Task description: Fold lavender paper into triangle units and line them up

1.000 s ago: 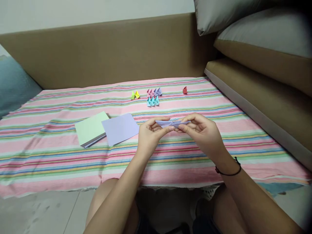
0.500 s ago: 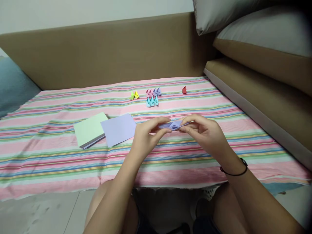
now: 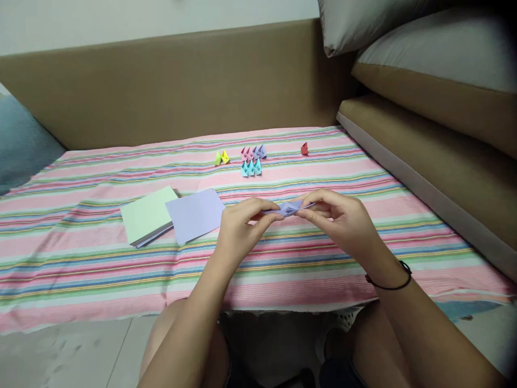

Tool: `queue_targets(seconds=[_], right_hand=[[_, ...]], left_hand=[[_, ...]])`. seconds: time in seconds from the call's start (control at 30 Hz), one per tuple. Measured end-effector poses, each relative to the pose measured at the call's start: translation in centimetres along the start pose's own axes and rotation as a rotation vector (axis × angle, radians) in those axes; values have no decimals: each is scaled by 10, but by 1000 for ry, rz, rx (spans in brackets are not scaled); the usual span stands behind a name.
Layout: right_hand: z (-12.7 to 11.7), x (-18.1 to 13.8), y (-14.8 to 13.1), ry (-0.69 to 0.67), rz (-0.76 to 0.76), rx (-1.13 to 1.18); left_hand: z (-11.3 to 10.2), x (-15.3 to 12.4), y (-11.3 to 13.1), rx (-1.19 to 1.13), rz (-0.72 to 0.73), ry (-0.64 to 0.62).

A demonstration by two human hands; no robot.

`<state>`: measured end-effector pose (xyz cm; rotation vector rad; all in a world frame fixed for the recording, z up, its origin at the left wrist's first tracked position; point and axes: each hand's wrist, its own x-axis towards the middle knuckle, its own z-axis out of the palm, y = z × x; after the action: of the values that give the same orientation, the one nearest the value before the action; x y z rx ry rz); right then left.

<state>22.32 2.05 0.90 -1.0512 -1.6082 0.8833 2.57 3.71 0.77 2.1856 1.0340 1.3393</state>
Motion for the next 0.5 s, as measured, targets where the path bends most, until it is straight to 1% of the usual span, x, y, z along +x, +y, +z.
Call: queue_targets(seconds=[0.07, 0.13, 0.3, 0.37, 0.5], right_hand=[[1, 0, 0, 14, 35, 41], [2, 0, 0, 15, 39, 58], [-2, 1, -2, 26, -19, -87], [-4, 1, -2, 21, -9, -124], [-5, 0, -2, 13, 3, -129]], left_hand=[[2, -1, 0, 5, -19, 36], [3, -1, 0, 4, -36, 48], [4, -2, 1, -41, -113, 80], [3, -1, 2, -64, -137, 67], [4, 1, 4, -134, -210, -17]])
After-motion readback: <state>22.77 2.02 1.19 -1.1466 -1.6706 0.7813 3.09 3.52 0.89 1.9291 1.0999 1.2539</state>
